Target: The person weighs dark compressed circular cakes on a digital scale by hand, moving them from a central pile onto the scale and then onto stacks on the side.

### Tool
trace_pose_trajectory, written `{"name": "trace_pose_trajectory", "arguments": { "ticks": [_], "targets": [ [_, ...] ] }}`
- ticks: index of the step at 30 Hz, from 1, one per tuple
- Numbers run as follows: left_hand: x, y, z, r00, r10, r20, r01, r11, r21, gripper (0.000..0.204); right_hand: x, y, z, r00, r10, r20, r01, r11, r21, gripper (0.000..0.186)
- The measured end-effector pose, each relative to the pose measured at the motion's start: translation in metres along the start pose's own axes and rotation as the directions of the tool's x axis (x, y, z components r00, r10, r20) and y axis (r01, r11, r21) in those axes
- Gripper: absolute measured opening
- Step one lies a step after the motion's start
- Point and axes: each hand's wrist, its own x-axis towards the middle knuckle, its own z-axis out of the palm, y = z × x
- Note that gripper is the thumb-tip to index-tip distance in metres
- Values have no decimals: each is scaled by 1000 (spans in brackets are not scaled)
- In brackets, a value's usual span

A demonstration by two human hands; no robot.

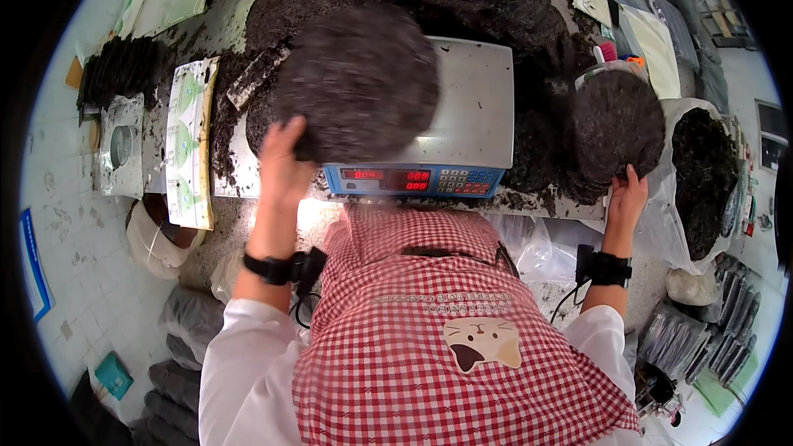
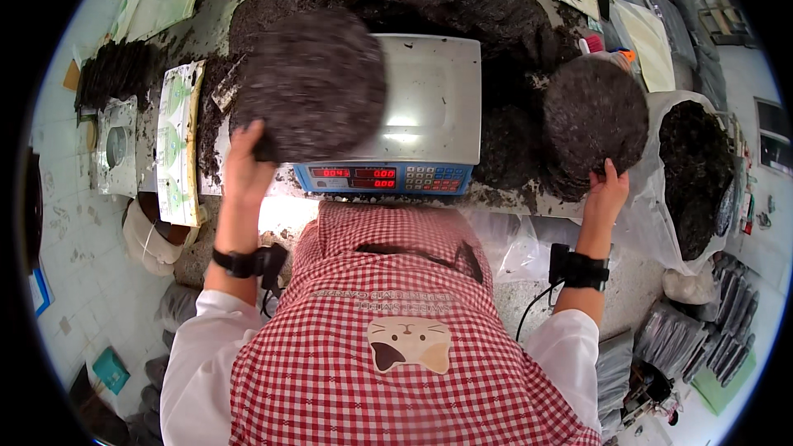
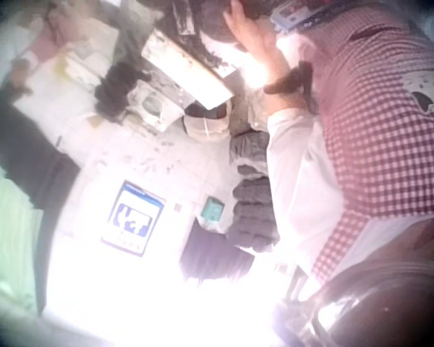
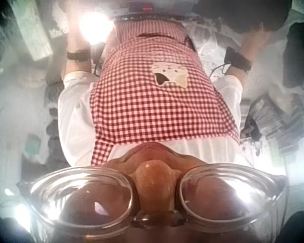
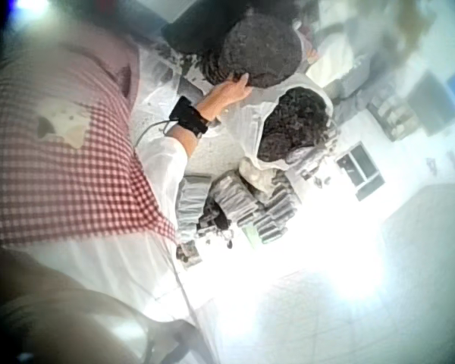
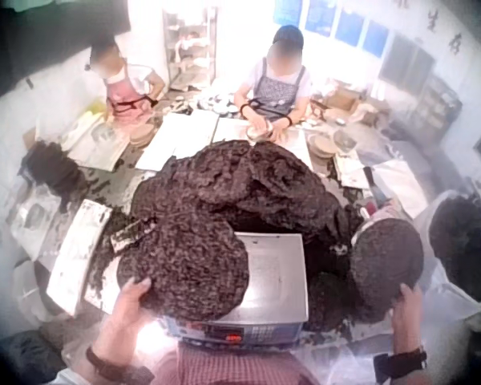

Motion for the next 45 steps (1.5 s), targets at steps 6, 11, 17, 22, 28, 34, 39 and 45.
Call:
{"name": "trace_pose_trajectory", "arguments": {
  "ticks": [6,11,17,22,28,34,39,45],
  "targets": [
    [7,-20,34,975,193,-112,-94,810,579,46,55,62,-96,954,-218,-207,-13,659,-752,55],
    [29,23,-26,801,582,-137,-343,635,692,43,-21,-10,76,829,-377,413,559,548,-621,72],
    [56,34,-16,758,633,157,-438,315,842,50,-105,-42,233,334,-418,845,940,211,-267,87],
    [120,-27,-107,877,383,288,-153,-347,925,81,-142,51,215,286,111,952,956,35,-292,81],
    [110,-73,-126,998,62,6,33,-612,790,94,-123,4,157,494,-153,856,838,348,-421,48],
    [112,-57,-138,996,-3,85,-74,-515,854,80,-25,-31,38,994,-105,22,105,908,-405,60],
    [76,19,-93,906,423,26,-21,-17,1000,43,54,47,-85,929,-322,-183,65,628,-776,64],
    [3,76,-48,940,321,-113,-325,945,-22,36,-60,2,145,799,-253,545,523,741,-422,63]
  ]
}}
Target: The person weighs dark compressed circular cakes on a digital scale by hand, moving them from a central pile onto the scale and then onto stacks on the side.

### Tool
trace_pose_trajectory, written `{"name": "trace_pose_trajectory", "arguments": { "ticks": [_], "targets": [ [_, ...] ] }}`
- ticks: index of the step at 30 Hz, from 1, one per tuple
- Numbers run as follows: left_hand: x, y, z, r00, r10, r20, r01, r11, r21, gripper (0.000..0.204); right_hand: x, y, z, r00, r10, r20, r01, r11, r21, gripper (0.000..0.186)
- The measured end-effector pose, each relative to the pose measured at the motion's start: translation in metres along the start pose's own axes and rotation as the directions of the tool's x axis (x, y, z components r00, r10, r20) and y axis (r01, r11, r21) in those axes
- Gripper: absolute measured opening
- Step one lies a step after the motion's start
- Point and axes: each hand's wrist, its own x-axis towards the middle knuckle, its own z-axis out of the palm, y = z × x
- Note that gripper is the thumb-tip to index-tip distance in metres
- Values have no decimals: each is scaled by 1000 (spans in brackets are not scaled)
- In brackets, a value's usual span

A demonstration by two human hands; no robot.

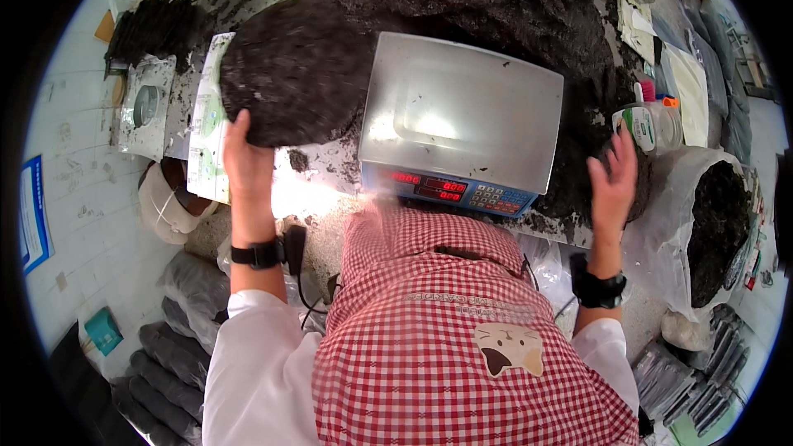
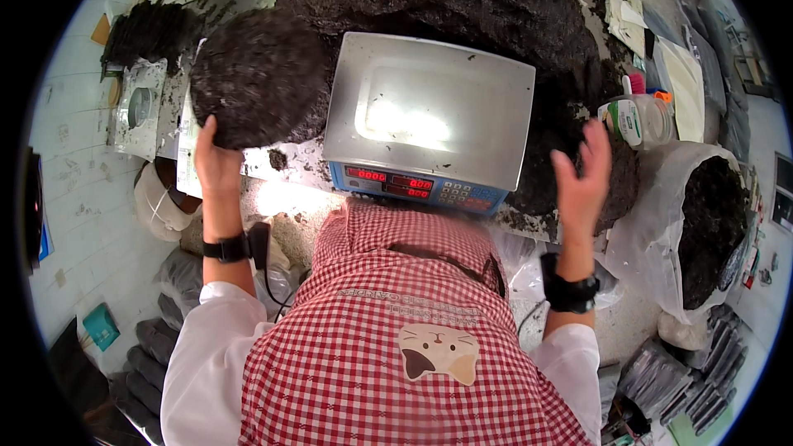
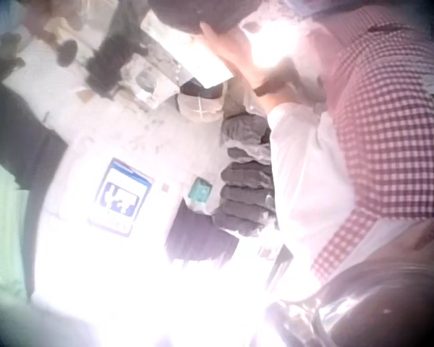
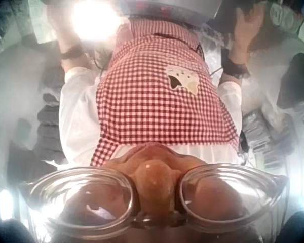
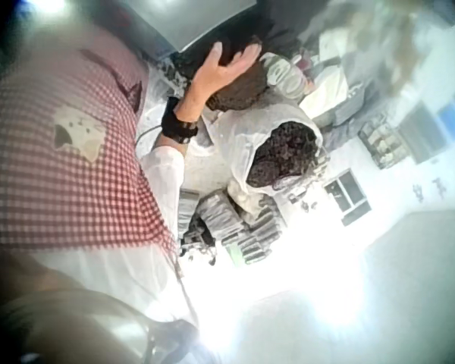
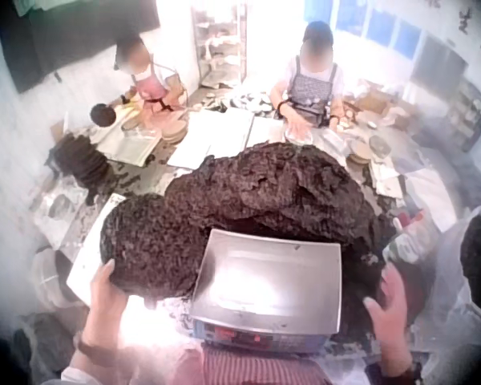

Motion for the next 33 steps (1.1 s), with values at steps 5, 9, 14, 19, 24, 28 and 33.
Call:
{"name": "trace_pose_trajectory", "arguments": {
  "ticks": [5,9,14,19,24,28,33],
  "targets": [
    [-35,-68,60,949,-248,194,238,969,72,38,20,-77,63,951,-299,75,297,954,34,62],
    [0,-106,42,997,70,29,-75,870,487,50,11,-84,43,929,-337,153,361,918,-167,62],
    [62,-142,-61,947,108,302,-273,-224,936,82,0,-76,-1,932,-340,123,361,892,-272,68],
    [67,-173,-115,964,-228,137,-247,-575,780,83,-10,-128,-30,854,-502,136,509,752,-418,73],
    [67,-173,-115,954,-232,187,-296,-656,694,72,-28,-109,-14,865,-477,156,496,765,-412,81],
    [62,-156,-81,954,-264,144,-283,-629,724,59,-60,-59,51,855,-135,501,420,747,-516,94],
    [72,-111,-95,925,88,370,-314,-371,874,38,-71,-15,44,806,-224,547,488,776,-400,62]
  ]
}}
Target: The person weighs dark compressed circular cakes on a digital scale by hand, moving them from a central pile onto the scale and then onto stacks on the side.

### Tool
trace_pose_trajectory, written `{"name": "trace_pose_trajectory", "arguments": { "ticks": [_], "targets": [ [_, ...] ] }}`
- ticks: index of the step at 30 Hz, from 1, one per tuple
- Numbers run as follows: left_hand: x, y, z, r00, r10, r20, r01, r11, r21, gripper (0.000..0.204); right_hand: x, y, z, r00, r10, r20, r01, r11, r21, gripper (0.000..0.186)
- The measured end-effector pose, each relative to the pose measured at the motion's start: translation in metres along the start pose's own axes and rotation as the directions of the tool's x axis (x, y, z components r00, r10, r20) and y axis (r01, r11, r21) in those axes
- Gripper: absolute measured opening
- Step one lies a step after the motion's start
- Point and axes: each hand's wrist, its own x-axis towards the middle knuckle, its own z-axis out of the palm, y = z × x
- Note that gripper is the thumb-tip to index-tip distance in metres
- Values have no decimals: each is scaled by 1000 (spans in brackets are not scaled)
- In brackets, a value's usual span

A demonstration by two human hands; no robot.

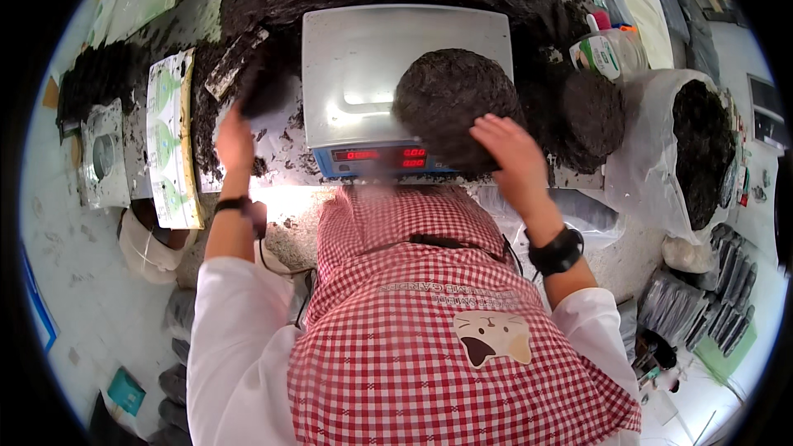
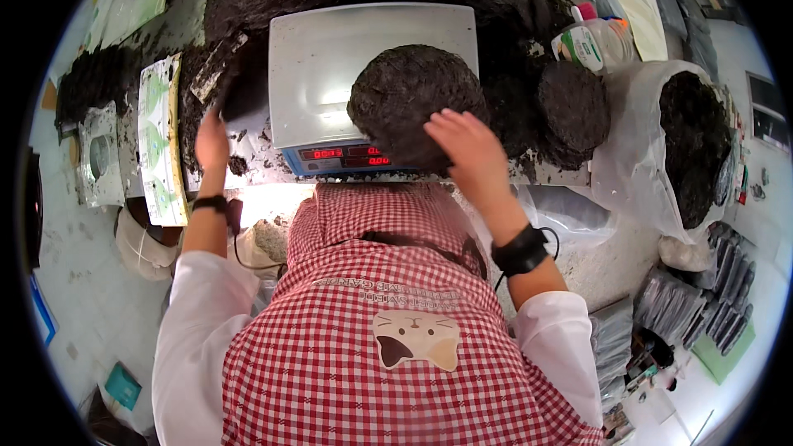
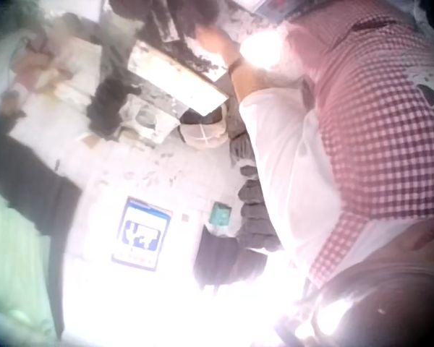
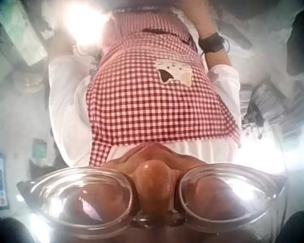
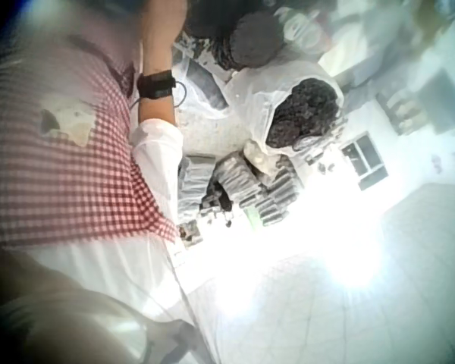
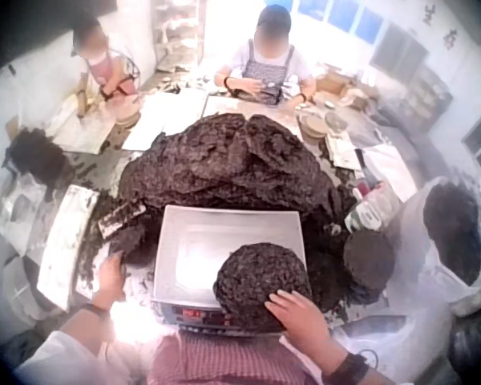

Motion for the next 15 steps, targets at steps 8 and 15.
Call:
{"name": "trace_pose_trajectory", "arguments": {
  "ticks": [8,15],
  "targets": [
    [-26,110,-126,880,-442,177,107,-179,-978,21,-47,154,-73,369,872,-321,-120,387,914,44],
    [-53,198,-68,913,-244,326,355,83,-931,45,-95,238,-38,243,825,-510,-668,524,529,67]
  ]
}}
